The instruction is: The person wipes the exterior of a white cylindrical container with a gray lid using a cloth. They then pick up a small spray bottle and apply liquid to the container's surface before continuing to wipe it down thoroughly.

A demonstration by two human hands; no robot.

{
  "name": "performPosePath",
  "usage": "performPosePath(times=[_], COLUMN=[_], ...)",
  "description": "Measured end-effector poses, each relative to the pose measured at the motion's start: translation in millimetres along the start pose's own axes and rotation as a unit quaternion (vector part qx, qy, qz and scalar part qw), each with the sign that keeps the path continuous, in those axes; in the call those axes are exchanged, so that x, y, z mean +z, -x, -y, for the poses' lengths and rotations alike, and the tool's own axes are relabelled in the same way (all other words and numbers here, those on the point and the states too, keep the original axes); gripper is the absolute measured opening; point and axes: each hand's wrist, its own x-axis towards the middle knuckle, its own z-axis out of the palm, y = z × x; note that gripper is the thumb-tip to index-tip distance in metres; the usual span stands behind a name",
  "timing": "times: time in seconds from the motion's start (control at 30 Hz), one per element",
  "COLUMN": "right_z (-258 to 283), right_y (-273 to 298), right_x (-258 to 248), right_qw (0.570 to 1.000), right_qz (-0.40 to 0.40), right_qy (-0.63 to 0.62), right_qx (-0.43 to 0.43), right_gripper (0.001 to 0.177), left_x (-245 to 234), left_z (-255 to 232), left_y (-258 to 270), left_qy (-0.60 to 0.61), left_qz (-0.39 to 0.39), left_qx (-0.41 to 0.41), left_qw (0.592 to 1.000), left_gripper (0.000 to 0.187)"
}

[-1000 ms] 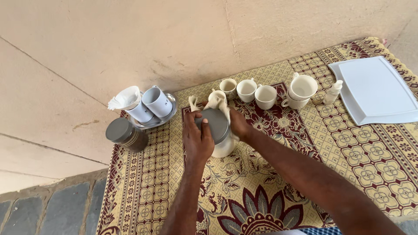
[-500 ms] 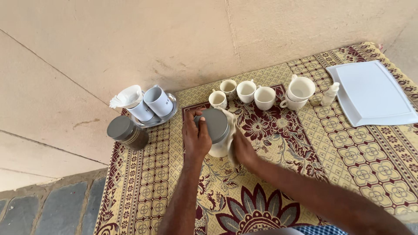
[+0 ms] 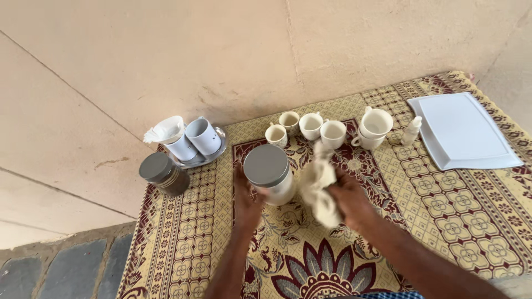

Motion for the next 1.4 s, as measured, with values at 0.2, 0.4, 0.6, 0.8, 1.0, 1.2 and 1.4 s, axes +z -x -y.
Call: performPosePath(times=[0.2, 0.4, 0.6, 0.8, 1.0, 1.2, 1.4], right_z=[0.8, 27.9, 71.4, 52.8, 66.3, 64.5, 51.2], right_y=[-15.9, -12.8, -7.1, 22.7, -40.0, -38.4, 49.5], right_x=[-0.1, 24.2, 36.3, 38.1, 72.1, 34.3, 13.4], right_qw=[0.96, 0.774, 0.471, 0.435, 0.471, 0.463, 0.426], right_qz=[0.047, -0.006, 0.199, 0.275, 0.261, 0.189, 0.218], right_qy=[0.065, 0.408, 0.698, 0.694, 0.745, 0.767, 0.78], right_qx=[-0.269, -0.483, -0.501, -0.503, -0.394, -0.402, -0.403], right_gripper=[0.054, 0.045, 0.048, 0.084, 0.103, 0.097, 0.113], left_x=[43.9, 32.3, 23.5, 29.9, 37.1, 36.5, 25.8], left_z=[-2.6, 3.4, 27.5, 46.7, 1.1, -24.6, 36.0], left_y=[5.6, -19.5, -32.2, -25.9, -20.6, -22.5, -25.7], left_qy=[-0.194, -0.26, -0.16, -0.123, -0.154, -0.096, -0.078], left_qz=[-0.082, -0.02, 0.148, 0.163, 0.172, 0.188, 0.205], left_qx=[0.001, 0.067, 0.195, 0.29, 0.094, -0.009, 0.037], left_qw=[0.978, 0.963, 0.956, 0.935, 0.968, 0.977, 0.975], left_gripper=[0.138, 0.128, 0.097, 0.103, 0.109, 0.109, 0.102])
